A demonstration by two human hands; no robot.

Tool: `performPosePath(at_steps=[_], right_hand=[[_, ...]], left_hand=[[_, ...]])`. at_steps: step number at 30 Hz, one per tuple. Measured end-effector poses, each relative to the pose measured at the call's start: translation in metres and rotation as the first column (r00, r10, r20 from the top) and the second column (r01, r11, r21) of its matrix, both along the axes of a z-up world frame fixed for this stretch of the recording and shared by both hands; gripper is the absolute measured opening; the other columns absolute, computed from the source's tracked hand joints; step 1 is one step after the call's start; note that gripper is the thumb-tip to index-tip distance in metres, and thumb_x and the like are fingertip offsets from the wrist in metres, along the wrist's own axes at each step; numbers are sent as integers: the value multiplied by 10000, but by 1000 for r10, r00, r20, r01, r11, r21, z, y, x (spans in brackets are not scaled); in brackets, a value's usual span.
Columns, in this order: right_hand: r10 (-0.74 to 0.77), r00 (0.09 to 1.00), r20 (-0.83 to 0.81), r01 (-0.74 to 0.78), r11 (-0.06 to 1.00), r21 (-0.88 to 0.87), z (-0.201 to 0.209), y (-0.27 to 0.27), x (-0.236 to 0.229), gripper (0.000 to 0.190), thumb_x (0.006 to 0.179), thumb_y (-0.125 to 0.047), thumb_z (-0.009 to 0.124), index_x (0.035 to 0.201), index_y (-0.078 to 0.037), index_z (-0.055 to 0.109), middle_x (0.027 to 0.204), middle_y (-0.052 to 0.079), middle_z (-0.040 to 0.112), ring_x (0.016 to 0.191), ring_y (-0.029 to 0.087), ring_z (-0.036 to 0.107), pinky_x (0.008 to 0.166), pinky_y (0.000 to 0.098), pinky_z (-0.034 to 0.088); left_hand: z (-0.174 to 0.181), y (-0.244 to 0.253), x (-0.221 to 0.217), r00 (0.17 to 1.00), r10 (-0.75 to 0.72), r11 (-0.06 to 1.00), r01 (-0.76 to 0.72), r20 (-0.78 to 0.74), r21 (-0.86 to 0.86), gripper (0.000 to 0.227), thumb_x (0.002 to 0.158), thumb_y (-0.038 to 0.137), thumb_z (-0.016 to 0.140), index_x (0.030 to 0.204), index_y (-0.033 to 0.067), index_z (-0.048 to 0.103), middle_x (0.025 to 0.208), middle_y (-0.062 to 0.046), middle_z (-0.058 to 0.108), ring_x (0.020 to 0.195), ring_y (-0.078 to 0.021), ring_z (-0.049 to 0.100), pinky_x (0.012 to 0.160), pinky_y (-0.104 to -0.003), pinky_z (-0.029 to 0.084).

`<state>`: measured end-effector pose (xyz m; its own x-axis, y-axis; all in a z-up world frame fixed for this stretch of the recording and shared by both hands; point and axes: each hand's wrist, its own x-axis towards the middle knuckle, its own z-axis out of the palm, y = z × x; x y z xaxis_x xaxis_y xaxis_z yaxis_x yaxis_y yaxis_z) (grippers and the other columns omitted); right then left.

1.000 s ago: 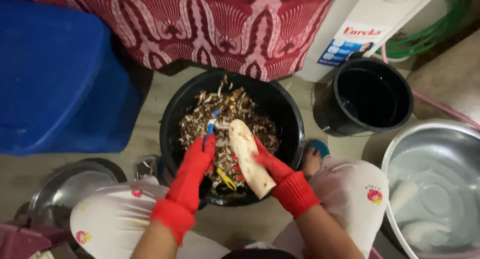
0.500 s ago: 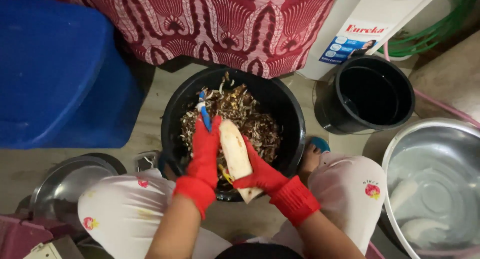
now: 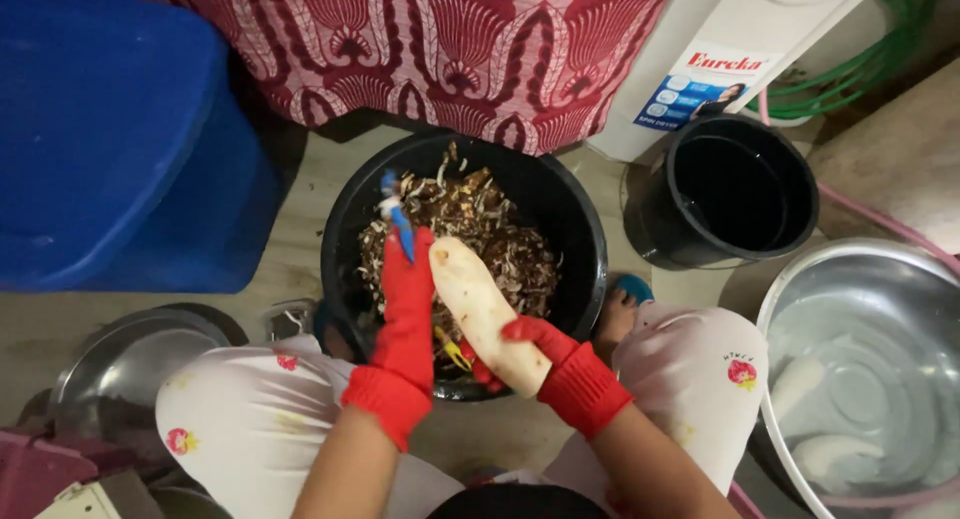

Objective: Peeling the outer skin of a cassava root using a small knife while wearing protective gloves.

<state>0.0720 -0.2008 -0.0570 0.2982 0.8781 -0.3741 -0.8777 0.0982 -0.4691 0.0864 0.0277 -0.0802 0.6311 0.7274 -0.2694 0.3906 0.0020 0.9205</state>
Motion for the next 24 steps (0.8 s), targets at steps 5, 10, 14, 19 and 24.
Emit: performPosePath(at_steps=[5, 10, 14, 19, 24], right_hand=[[-63, 989, -133, 83, 985, 149, 38, 6, 19, 893, 945, -642, 504, 1261, 190, 572, 884, 447, 641, 794, 512, 721, 672, 623, 590], [-433, 901, 24, 423, 866, -266, 86, 20, 37, 720, 784, -172, 847, 1427, -151, 523, 1007, 340, 681, 757, 505, 705, 609, 689, 563], [-634, 765, 112, 637, 722, -270, 161, -7, 49, 352, 781, -238, 846, 1074, -69, 751, 816, 191, 731, 654, 238, 710, 602, 424, 623], [-733, 626, 267, 774, 626, -97, 158, -133, 96, 390, 790, -287, 748, 1071, -18, 710, 982, 247, 728, 796, 387, 735, 715, 522, 621], [-785, 545, 294, 835, 539, -112, 108, -257, 60, 526, 832, -366, 724, 1198, 10, 684, 1115, 251, 730, 886, 436, 748, 763, 558, 627]], left_hand=[[-29, 24, 7, 978, -77, 990, 98, -192, 101, 776, 851, 771, 634, 1526, 438, 449, 1267, -97, 714, 1158, -273, 697, 989, -453, 551], [-72, 33, -3, 958, -175, 968, 210, -226, 140, 825, 832, 708, 690, 1534, 312, 512, 1272, -146, 706, 1153, -321, 693, 975, -470, 553], [-71, 25, -10, 969, -90, 928, -1, 228, 373, 555, 941, 432, 766, 1321, 36, 690, 1177, -297, 697, 1194, -430, 634, 1009, -515, 519], [-27, 20, -19, 985, -104, 941, 53, 138, 334, 445, 959, 324, 786, 1349, 156, 655, 921, -176, 734, 838, -324, 733, 674, -441, 570], [-3, 16, -28, 970, -101, 947, 25, 222, 321, 427, 1043, 322, 803, 1362, 97, 629, 1061, -192, 710, 965, -319, 716, 852, -432, 554]])
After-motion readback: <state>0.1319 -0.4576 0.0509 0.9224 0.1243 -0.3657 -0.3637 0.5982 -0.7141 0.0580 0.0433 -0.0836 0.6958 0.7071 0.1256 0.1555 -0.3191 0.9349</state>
